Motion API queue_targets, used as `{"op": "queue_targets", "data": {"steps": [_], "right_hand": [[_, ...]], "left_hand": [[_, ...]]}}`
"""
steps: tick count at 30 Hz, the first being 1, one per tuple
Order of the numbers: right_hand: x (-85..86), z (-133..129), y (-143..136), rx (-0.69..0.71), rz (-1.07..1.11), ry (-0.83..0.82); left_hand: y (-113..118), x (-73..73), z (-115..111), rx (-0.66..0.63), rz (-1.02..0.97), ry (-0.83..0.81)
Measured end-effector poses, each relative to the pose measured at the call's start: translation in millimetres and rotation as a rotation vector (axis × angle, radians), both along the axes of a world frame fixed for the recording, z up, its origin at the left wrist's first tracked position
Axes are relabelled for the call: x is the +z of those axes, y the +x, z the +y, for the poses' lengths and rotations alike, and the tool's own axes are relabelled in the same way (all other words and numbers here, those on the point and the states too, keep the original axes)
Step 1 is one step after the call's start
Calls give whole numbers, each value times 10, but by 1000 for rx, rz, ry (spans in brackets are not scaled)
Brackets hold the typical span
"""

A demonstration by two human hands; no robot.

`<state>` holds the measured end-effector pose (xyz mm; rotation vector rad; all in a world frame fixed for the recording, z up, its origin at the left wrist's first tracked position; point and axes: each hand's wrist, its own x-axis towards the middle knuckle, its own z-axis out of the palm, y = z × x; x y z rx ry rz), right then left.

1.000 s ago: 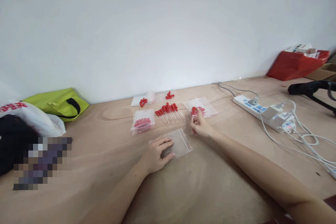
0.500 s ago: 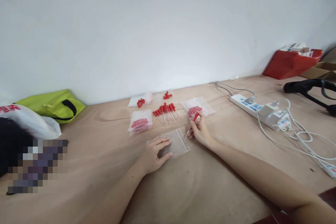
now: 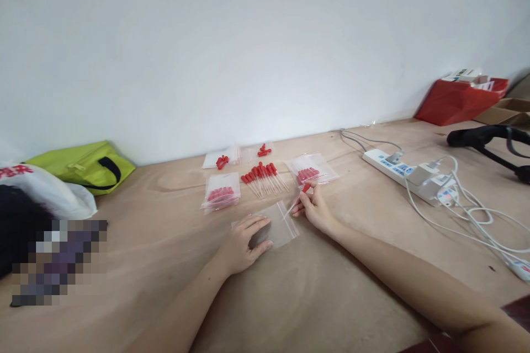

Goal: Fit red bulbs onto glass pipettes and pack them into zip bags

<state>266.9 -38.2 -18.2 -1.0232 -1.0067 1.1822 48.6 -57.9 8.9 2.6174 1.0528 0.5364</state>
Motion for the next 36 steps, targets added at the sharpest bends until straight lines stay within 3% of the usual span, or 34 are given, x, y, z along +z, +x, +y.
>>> {"op": "queue_targets", "data": {"steps": [6, 11, 17, 21, 25, 31, 36], "right_hand": [[88, -53, 50, 206, 54, -144], [97, -26, 199, 465, -183, -129], [73, -14, 147, 651, -110, -146], [67, -22, 36, 686, -82, -229], [83, 45, 88, 618, -177, -211], [73, 160, 260, 478, -388, -82], [25, 129, 195, 525, -605, 84]], "left_hand": [[3, 7, -10, 9, -14, -15], [-7, 6, 0, 3, -31, -33], [-4, 0, -12, -13, -35, -10], [-10, -13, -10, -12, -57, 23], [-31, -26, 16, 32, -151, 75], [-50, -16, 33, 70, -159, -6], [-41, 11, 38, 95, -185, -62]]}}
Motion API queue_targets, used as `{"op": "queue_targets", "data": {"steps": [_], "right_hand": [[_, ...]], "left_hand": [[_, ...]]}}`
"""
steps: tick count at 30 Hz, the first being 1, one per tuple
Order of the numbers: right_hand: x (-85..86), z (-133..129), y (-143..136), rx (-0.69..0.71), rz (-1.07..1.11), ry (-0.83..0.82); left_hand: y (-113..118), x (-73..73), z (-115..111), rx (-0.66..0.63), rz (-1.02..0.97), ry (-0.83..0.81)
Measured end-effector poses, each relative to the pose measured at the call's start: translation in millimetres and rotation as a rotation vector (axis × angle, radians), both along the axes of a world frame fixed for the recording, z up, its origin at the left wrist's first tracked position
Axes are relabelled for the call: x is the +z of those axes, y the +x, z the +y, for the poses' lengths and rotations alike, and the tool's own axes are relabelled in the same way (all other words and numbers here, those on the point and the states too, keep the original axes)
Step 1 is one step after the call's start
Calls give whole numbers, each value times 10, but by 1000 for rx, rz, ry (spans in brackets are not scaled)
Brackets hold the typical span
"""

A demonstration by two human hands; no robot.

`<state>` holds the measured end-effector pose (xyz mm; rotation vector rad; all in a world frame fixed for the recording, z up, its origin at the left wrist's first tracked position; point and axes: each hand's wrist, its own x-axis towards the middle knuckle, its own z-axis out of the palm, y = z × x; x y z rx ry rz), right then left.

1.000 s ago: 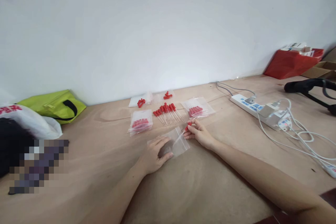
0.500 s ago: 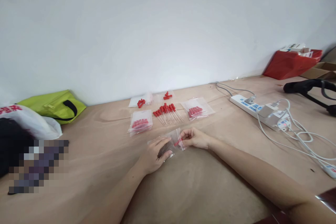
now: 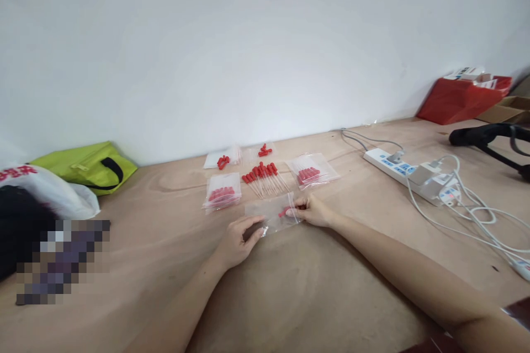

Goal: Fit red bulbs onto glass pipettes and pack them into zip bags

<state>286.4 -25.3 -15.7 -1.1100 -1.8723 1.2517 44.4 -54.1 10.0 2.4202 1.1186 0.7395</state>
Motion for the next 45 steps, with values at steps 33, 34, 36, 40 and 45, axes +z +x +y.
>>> {"op": "queue_targets", "data": {"steps": [33, 34, 36, 40, 45], "right_hand": [[304, 553, -304, -685, -439, 370], [270, 477, -230, -676, -297, 379], [175, 309, -76, -676, -32, 341], [-13, 10, 110, -653, 310, 128], [-44, -112, 44, -671, 396, 73]], "left_hand": [[11, -8, -34, -87, 114, 122], [10, -16, -26, -90, 115, 120], [6, -41, -11, -108, 127, 120], [-3, -77, 3, -140, 193, 91], [-5, -62, -6, -133, 242, 53]]}}
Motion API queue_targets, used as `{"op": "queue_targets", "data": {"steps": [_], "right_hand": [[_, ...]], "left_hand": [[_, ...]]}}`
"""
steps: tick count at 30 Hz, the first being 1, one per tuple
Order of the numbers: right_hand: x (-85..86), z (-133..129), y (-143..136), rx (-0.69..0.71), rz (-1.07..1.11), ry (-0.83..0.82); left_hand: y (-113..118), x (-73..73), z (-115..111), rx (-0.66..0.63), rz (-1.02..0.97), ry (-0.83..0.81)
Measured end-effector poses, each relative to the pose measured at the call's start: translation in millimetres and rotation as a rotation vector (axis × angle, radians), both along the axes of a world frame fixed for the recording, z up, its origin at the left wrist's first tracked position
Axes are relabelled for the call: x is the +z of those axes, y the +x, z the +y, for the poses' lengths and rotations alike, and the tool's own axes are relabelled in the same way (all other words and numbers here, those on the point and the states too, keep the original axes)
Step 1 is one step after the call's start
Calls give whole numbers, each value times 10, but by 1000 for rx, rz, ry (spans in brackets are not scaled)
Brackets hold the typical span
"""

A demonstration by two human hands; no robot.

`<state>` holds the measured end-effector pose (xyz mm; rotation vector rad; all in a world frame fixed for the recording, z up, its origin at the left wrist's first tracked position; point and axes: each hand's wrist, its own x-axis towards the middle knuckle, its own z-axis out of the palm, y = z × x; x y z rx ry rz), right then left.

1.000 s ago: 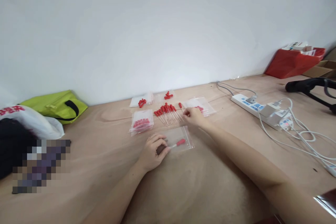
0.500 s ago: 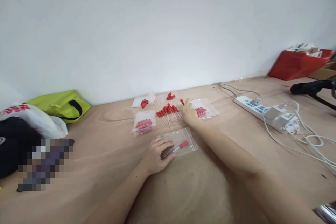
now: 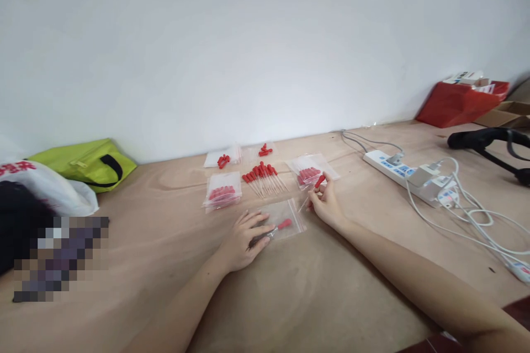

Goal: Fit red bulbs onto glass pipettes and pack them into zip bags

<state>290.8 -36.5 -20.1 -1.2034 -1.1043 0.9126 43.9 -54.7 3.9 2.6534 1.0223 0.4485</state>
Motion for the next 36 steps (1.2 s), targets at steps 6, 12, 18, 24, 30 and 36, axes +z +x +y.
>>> {"op": "queue_targets", "data": {"steps": [6, 12, 18, 24, 30, 36], "right_hand": [[22, 21, -60, -8, 10, -23], [15, 4, -79, 28, 31, -6], [23, -49, -179, 95, 203, -47], [96, -116, -119, 297, 86, -176], [72, -96, -92, 486, -70, -278], [75, -71, -116, 614, -216, -253]], "left_hand": [[5, 6, 0, -3, -8, 6], [14, 26, -9, 3, -7, -9], [17, 26, -13, 11, -45, 8], [8, 11, -11, 24, -38, 5], [13, 11, -6, 33, -31, 3], [22, 20, -10, 30, -16, 3]]}}
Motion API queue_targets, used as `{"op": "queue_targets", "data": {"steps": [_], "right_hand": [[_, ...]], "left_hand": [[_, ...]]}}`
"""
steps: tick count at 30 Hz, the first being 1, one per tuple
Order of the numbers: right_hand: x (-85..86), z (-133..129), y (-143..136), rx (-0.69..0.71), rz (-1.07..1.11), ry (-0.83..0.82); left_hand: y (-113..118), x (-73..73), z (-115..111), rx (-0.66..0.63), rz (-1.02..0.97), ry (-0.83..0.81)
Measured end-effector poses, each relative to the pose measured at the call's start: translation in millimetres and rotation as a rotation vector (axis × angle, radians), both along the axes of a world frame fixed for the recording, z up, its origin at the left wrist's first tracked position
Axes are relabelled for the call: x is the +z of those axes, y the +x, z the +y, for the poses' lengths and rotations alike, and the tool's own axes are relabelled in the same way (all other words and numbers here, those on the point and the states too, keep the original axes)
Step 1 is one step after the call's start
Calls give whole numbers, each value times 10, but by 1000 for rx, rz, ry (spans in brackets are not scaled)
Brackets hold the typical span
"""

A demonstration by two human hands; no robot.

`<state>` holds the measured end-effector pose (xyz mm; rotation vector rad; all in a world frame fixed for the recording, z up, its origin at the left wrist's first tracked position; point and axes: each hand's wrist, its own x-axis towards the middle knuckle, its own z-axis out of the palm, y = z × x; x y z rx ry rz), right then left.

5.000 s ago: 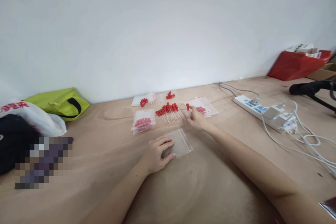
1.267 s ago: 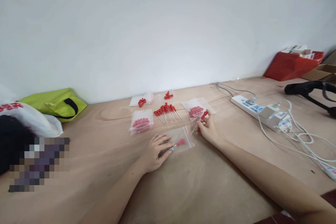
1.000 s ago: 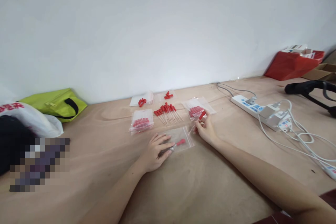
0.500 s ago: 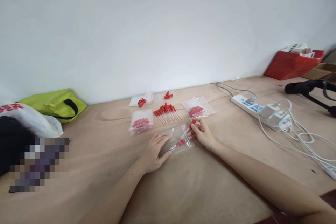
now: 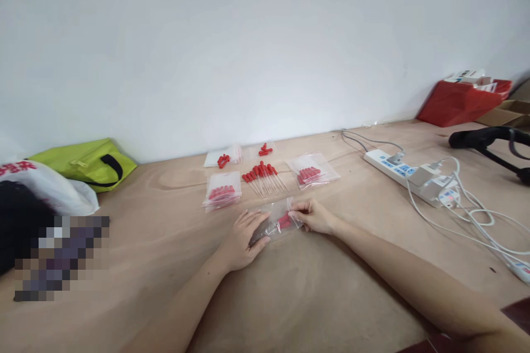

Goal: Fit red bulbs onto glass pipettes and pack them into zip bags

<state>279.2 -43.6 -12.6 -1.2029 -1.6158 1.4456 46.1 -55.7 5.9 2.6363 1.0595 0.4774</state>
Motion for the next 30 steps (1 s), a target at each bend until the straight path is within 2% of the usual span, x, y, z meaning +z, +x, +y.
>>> {"op": "queue_targets", "data": {"steps": [2, 4, 6, 9, 12, 15, 18, 23, 27, 30], "right_hand": [[11, 2, 7, 68, -14, 12], [5, 11, 13, 77, -6, 7], [-17, 35, 22, 32, -5, -11], [-41, 114, 59, -112, -45, 6], [6, 252, 88, -296, -196, 219], [121, 452, 30, -360, -532, 401], [228, 693, -124, -359, -758, 380], [280, 988, -375, -368, -872, 290], [329, 1015, -446, -344, -929, 252], [393, 946, -357, -367, -958, 253]], "left_hand": [[2, 4, -3, -1, 11, -6], [2, 9, -3, -2, 21, -11], [0, 13, 1, -4, 30, -17], [-2, 19, 7, -11, 49, -20], [-1, 25, 3, -23, 84, 6], [-2, 32, -15, -16, 118, 33], [-6, 33, -28, -10, 145, 25], [-13, 5, -17, -19, 149, 31], [-17, -6, -17, -35, 132, 47], [-17, 5, -29, -37, 129, 46]]}}
